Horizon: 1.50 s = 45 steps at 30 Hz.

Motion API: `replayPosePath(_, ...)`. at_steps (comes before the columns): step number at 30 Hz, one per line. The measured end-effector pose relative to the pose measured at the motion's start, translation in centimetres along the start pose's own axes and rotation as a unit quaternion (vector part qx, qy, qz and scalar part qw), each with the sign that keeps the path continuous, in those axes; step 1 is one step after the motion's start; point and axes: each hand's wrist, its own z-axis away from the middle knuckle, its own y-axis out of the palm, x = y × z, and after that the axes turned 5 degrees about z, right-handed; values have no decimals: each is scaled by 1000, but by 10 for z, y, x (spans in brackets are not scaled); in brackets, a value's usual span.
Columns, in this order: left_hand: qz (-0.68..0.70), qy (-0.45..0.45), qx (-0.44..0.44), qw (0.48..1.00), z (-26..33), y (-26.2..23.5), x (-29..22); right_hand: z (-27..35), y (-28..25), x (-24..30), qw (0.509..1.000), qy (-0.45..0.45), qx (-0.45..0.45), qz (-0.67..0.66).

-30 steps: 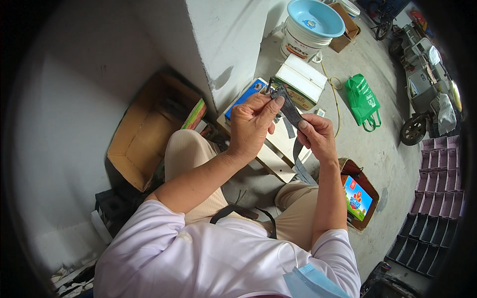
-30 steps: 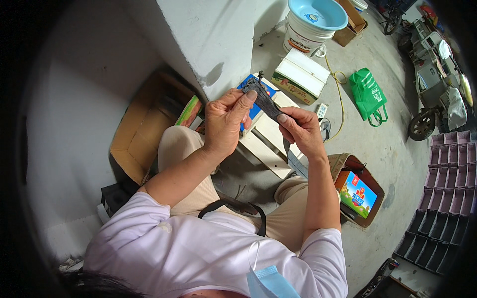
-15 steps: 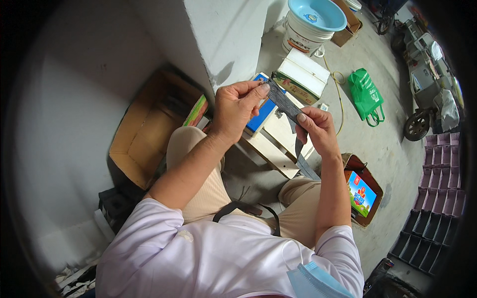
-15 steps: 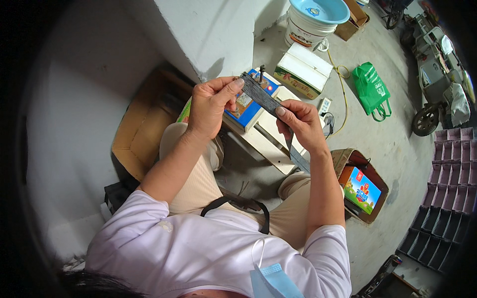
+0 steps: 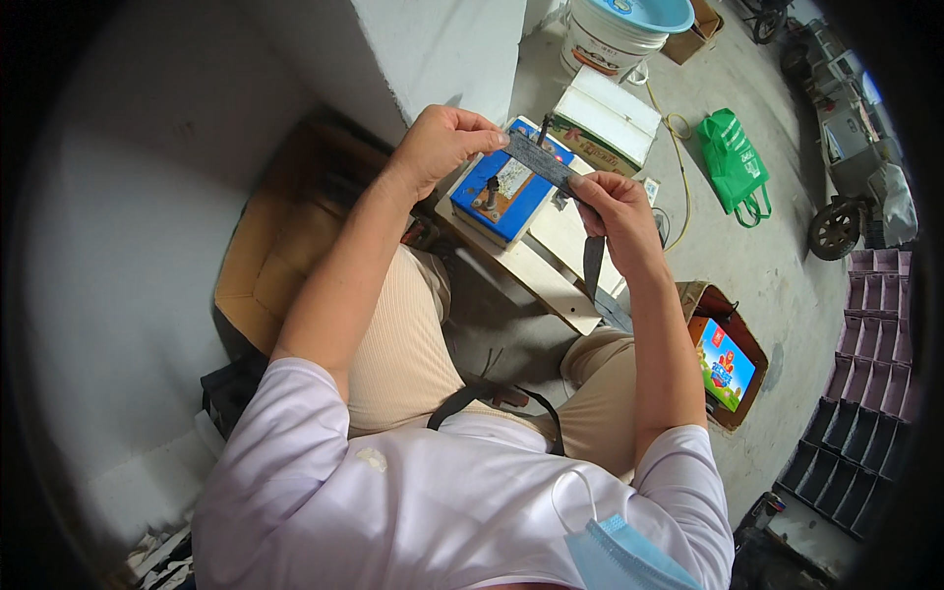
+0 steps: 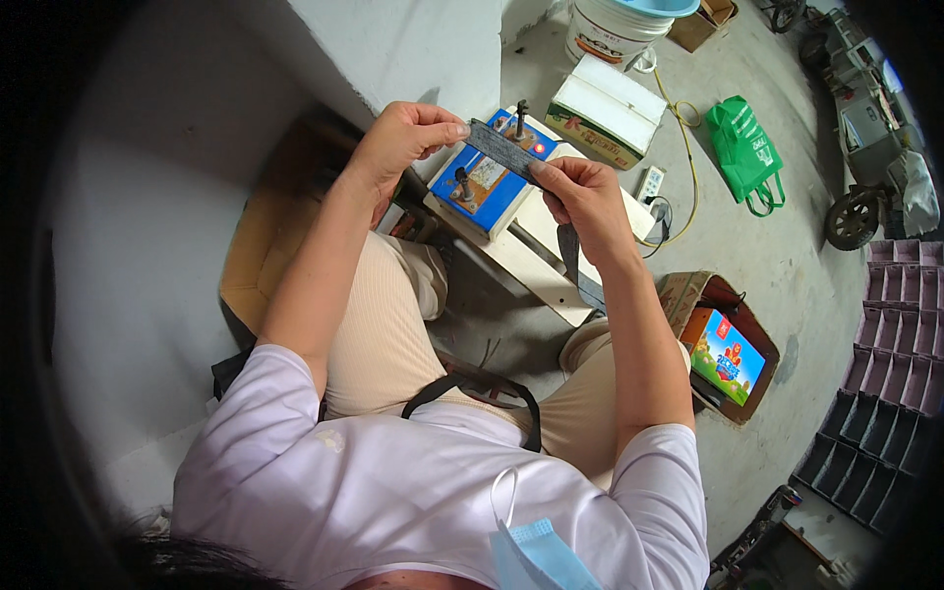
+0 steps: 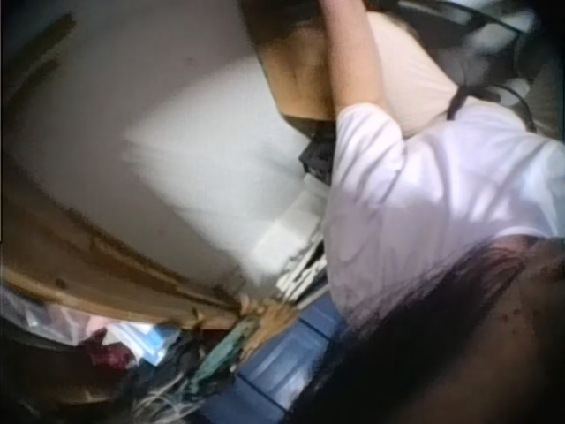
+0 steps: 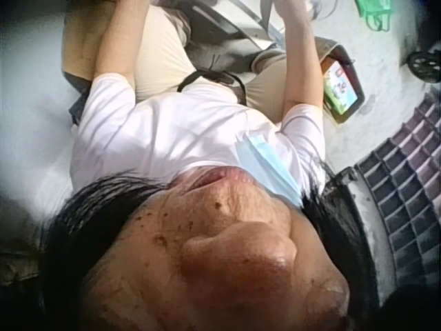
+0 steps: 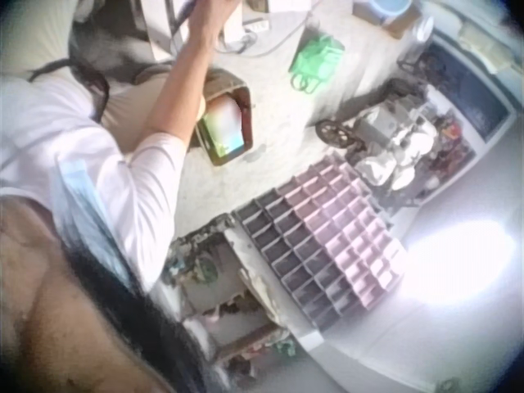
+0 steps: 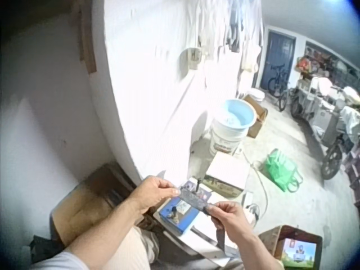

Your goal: The person is measuring grey fabric strips with a caliper and attaching them to a black wire frame.

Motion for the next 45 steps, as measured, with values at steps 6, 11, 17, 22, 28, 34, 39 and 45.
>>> replayPosePath(6, 14, -30, 20, 999, -16, -4, 23, -5, 3, -10, 998, 45, -36, 29)
replayPosePath(11, 6, -48, 12, 999, -24, -5, 28, -10, 2, -18, 997, 55, -41, 40)
replayPosePath(17, -13, -57, 18, 998, -33, -11, 42, -15, 4, -24, 995, 70, -41, 53)
replayPosePath(22, -2, -65, 13, 998, -38, -9, 48, -17, 2, -30, 994, 74, -45, 65)
replayPosePath(28, -112, -26, -46, 992, -41, -18, 59, -17, -2, -34, 990, 86, -60, 91)
replayPosePath(34, -208, 39, -131, 969, 28, -26, 21, 0, -13, -16, 999, 26, -33, -8)
replayPosePath(39, -67, 8, 184, 981, 84, 4, 25, 11, -11, -8, 994, -32, 12, -103)
replayPosePath(45, 286, -33, 42, 957, 78, 62, 26, 15, -8, -9, 991, -45, 53, -117)
